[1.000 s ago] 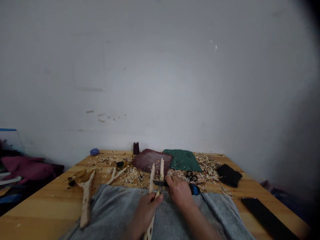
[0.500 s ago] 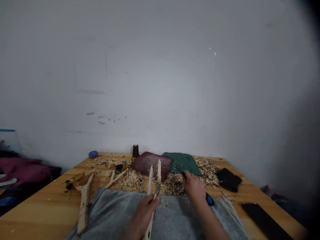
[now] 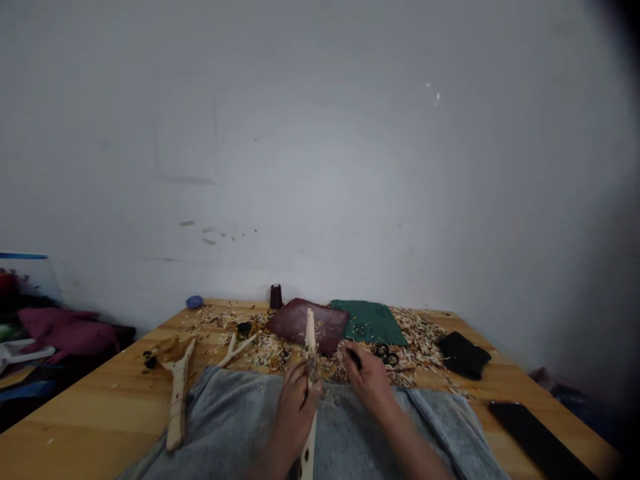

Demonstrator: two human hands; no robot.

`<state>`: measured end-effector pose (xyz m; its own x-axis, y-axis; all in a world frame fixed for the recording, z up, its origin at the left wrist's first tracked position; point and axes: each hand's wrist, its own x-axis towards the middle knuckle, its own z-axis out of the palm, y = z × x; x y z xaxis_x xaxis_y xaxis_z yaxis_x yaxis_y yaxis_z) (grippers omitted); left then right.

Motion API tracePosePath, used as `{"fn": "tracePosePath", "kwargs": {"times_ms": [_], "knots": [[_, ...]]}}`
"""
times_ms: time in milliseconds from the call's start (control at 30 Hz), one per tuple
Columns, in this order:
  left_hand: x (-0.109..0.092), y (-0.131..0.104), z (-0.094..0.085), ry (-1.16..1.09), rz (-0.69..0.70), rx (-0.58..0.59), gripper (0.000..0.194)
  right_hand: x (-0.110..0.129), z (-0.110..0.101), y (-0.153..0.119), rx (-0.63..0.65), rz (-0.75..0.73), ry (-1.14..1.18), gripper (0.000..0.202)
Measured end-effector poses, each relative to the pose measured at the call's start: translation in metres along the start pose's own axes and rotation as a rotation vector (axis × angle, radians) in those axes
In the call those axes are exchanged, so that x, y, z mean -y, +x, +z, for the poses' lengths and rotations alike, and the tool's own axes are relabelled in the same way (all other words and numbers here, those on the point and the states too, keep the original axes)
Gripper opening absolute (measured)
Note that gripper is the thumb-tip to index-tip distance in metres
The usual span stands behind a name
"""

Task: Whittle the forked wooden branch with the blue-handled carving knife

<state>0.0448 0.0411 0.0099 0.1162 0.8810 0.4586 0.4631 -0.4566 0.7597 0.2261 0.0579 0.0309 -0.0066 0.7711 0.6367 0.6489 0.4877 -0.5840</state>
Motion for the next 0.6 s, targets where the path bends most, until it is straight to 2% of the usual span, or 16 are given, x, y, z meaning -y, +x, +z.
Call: {"fn": "tracePosePath", "kwargs": {"times_ms": [167,300,467,600], "knots": [[-0.002,-0.001,-0.001,-0.046,-0.096,-0.016,0.021,0.009,0.001,-0.004,0.031,-0.048,0.215,0.036],[-0.002,-0.002,-0.001,0.007,-0.12,-0.06,0.018,0.014,0.001,-0.006,0.038,-0.044,0.277,0.039],[-0.001,-0.001,-0.001,-0.08,-0.219,0.034,0.03,0.017,0.003,-0.005,0.116,-0.084,0.255,0.036],[0.004,-0.001,0.005,-0.008,-0.239,0.075,0.026,0.015,0.003,-0.005,0.125,-0.088,0.203,0.037]]}}
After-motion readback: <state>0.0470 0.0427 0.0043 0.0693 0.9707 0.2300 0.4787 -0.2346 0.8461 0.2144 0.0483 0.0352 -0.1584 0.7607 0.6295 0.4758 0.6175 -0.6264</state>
